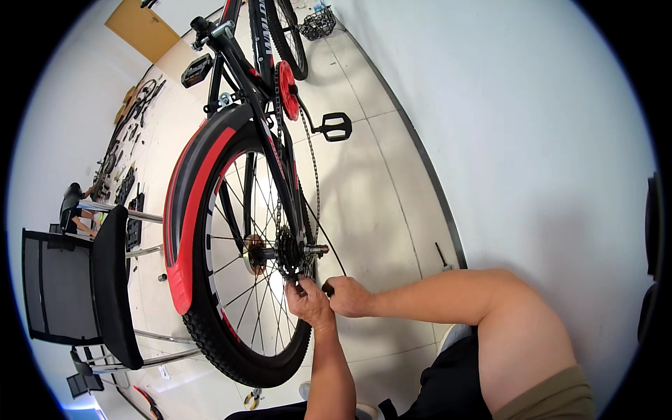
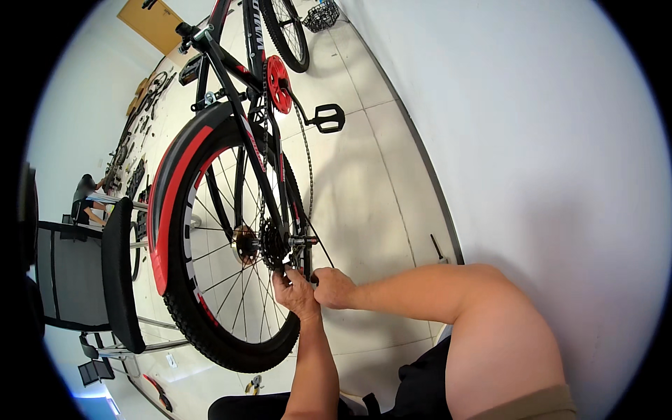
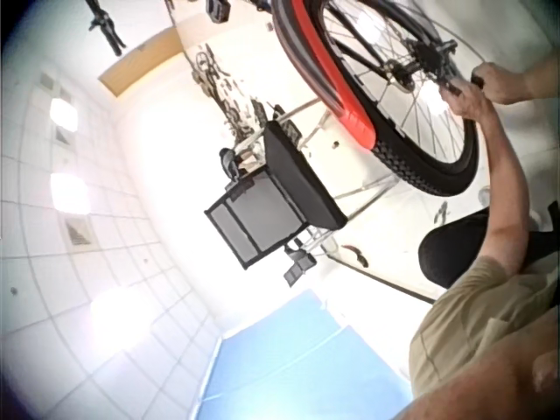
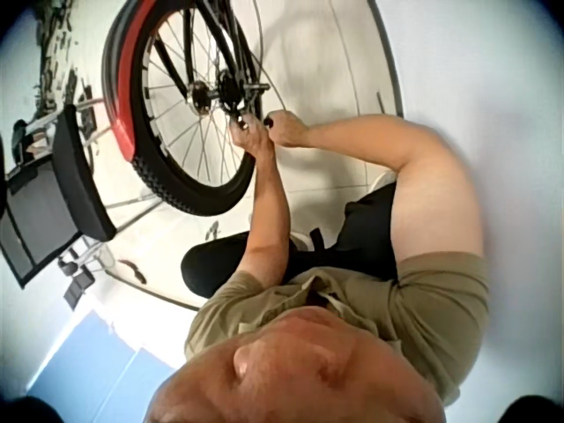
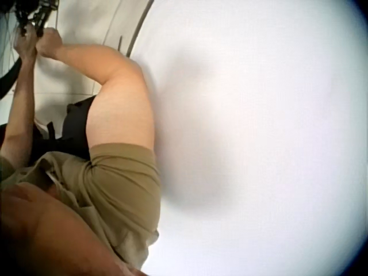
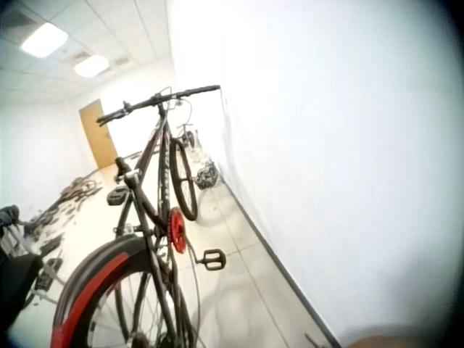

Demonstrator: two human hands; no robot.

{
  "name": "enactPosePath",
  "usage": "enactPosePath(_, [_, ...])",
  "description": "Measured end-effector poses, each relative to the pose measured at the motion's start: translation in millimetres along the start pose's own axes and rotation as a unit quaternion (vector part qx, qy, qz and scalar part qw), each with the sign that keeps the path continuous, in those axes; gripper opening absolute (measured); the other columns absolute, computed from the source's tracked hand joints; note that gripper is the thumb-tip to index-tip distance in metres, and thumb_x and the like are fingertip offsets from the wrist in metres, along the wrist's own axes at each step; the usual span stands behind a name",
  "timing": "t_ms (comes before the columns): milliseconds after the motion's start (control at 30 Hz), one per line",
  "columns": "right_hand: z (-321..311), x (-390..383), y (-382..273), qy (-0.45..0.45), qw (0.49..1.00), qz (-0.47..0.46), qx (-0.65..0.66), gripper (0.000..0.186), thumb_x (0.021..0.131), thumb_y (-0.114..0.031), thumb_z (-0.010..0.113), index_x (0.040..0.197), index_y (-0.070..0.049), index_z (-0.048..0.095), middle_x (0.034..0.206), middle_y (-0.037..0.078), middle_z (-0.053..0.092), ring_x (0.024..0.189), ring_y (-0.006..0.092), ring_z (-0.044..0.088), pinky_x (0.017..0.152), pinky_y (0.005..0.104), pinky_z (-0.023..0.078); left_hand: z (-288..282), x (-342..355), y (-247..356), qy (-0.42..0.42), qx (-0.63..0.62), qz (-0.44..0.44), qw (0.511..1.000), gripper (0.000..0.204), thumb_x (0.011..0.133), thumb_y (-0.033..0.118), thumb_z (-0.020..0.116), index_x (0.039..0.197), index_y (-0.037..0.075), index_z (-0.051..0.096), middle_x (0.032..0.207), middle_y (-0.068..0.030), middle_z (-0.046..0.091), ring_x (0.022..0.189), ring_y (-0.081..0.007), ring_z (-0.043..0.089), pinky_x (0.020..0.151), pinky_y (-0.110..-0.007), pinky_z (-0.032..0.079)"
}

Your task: The person adjusts the handlebars and rear wheel of a bicycle, then sits on a chair to work on the rear derailleur and chain. The person uses hands to manipulate the chain and derailleur components.

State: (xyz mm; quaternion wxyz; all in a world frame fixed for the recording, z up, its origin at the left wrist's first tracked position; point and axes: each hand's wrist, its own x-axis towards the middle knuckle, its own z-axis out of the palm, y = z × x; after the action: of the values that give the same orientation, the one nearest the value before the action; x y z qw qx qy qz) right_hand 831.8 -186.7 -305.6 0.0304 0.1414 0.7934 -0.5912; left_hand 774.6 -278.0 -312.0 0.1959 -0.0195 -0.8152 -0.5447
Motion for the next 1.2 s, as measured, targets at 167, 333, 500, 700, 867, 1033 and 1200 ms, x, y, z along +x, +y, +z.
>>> enactPosePath(167, [-3.2,1.6,5.0,0.006,1.000,-0.009,-0.003,0.022,0.082,-0.013,0.062,0.093,0.004,0.071,0.095,0.028,0.072,0.095,0.0435,0.070,0.086,0.0474,0.055,-0.4,-3.4,28.3,-0.041,-0.043,-0.124,0.991,0.025,0.101,0.016,0.061,0.088,-0.005,0.064,0.071,-0.0102,0.063,0.060,-0.0210,0.059,0.059,-0.033,0.049])
enactPosePath(333, [-1.2,5.4,5.4,0.020,1.000,-0.004,-0.007,0.023,0.082,-0.012,0.061,0.095,0.004,0.072,0.096,0.028,0.072,0.096,0.0439,0.069,0.086,0.0474,0.055,-1.0,1.8,15.0,-0.035,0.026,-0.017,0.999,0.021,0.096,0.013,0.061,0.085,-0.005,0.065,0.072,-0.0153,0.064,0.063,-0.0294,0.059,0.063,-0.040,0.048])
enactPosePath(500, [1.4,5.2,9.6,0.008,1.000,-0.013,-0.001,0.024,0.082,-0.011,0.059,0.096,0.003,0.073,0.099,0.028,0.072,0.098,0.0436,0.069,0.088,0.0469,0.055,-1.8,-1.5,10.1,-0.019,0.013,-0.011,1.000,0.017,0.097,0.011,0.057,0.092,-0.004,0.064,0.069,-0.0073,0.063,0.059,-0.0158,0.058,0.058,-0.031,0.049])
enactPosePath(700, [1.0,-0.2,11.6,0.011,1.000,-0.023,0.012,0.024,0.081,-0.010,0.059,0.096,0.003,0.073,0.098,0.027,0.072,0.098,0.0432,0.069,0.088,0.0460,0.055,-6.1,-7.9,2.6,-0.039,0.012,-0.009,0.999,0.016,0.102,0.010,0.058,0.106,-0.005,0.061,0.077,-0.0113,0.069,0.063,-0.0184,0.065,0.058,-0.031,0.051])
enactPosePath(867, [-5.2,-3.9,-0.1,0.082,0.995,-0.037,0.053,0.021,0.082,-0.006,0.057,0.092,0.002,0.073,0.092,0.025,0.073,0.090,0.0398,0.072,0.082,0.0446,0.057,-4.3,-9.4,13.1,-0.036,-0.027,-0.024,0.999,0.017,0.102,0.010,0.057,0.102,-0.006,0.062,0.078,-0.0133,0.069,0.064,-0.0223,0.067,0.060,-0.033,0.053])
enactPosePath(1033, [-11.7,1.6,-11.5,0.132,0.983,-0.115,0.052,0.018,0.078,0.000,0.053,0.083,0.000,0.070,0.084,0.023,0.072,0.080,0.0363,0.071,0.076,0.0421,0.056,-23.5,-16.4,13.1,-0.025,-0.001,0.001,1.000,0.025,0.104,0.017,0.052,0.105,-0.006,0.061,0.079,-0.0175,0.070,0.065,-0.0272,0.069,0.061,-0.036,0.054])
enactPosePath(1200, [-63.0,50.9,-8.0,0.213,0.970,-0.115,0.037,0.019,0.074,0.001,0.052,0.078,0.001,0.071,0.079,0.023,0.071,0.077,0.0357,0.071,0.073,0.0433,0.056,-26.3,-7.6,2.0,-0.058,0.054,0.034,0.996,0.019,0.101,0.012,0.055,0.100,-0.005,0.064,0.084,-0.0197,0.065,0.071,-0.0367,0.065,0.065,-0.043,0.051])
